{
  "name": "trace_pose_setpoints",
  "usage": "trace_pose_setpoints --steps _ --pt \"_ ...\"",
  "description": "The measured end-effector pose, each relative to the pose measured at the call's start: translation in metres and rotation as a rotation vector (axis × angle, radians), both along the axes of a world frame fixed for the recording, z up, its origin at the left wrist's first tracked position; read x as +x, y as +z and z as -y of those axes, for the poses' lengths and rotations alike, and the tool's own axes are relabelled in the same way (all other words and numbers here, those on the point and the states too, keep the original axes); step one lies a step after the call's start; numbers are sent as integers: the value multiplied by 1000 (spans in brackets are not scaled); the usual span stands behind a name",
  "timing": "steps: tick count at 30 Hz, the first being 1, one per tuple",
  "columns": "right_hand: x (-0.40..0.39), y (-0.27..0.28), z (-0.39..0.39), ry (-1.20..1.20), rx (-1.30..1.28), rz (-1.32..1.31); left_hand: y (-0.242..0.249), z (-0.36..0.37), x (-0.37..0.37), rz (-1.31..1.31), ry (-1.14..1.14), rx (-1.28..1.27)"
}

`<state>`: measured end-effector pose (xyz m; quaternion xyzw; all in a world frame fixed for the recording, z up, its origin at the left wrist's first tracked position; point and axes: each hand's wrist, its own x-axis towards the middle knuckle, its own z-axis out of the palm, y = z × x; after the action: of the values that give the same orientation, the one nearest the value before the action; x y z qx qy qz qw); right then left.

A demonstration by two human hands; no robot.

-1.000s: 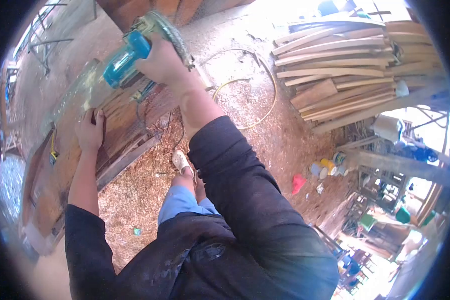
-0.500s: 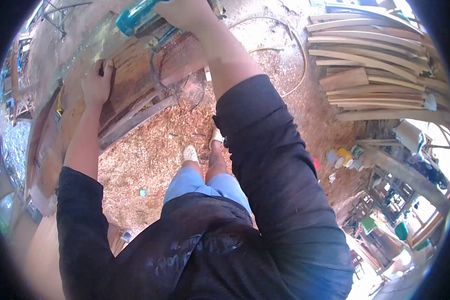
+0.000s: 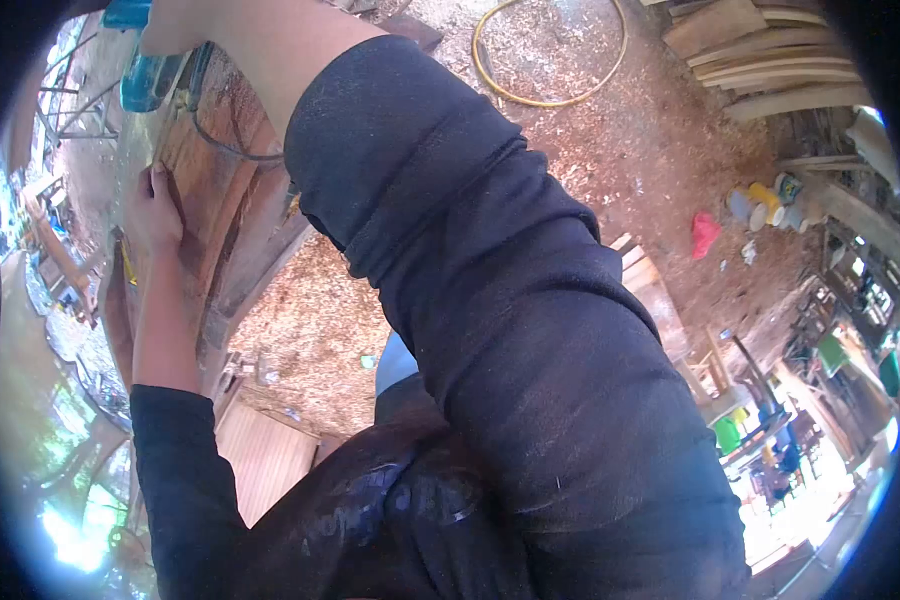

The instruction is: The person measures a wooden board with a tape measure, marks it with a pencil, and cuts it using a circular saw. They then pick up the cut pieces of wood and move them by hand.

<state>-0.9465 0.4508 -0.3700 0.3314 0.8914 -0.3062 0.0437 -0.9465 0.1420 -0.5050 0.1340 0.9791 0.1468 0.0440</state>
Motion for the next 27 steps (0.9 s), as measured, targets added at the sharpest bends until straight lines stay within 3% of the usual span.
trace_pose_setpoints --steps 3,5,7,9,11,13,15,17,19,21,23,26,27 --pt "10 -15 -1 24 76 -26 8 -9 4 -39 -18 -47" --pt "45 -52 -40 247 -366 -520 8 -4 4 -31 -25 -50" --pt "56 -50 -46 265 -310 -471 13 -9 8 -26 17 -82" --pt "84 -43 -50 224 -286 -580 6 -3 4 -10 31 -74" --pt "109 -35 -57 250 -339 -539 6 -3 5 -66 16 -92" --pt "134 -32 -67 211 -437 -271 14 -11 12 -82 34 -98" --pt "162 -24 -78 199 -258 -283 27 -19 12 25 58 -120" --pt "187 0 -90 184 -315 -371 23 -13 12 24 40 -69" --pt "192 37 -106 121 -229 -114 34 -18 17 0 48 -99" --pt "189 73 -117 112 -227 -70 42 -19 16 35 31 -107" --pt "179 101 -117 163 -56 -28 39 -17 15 -11 37 -52" --pt "163 118 -113 190 163 76 43 -16 19 -4 62 -16" --pt "157 123 -107 219 165 -1 46 -15 19 8 65 -14"
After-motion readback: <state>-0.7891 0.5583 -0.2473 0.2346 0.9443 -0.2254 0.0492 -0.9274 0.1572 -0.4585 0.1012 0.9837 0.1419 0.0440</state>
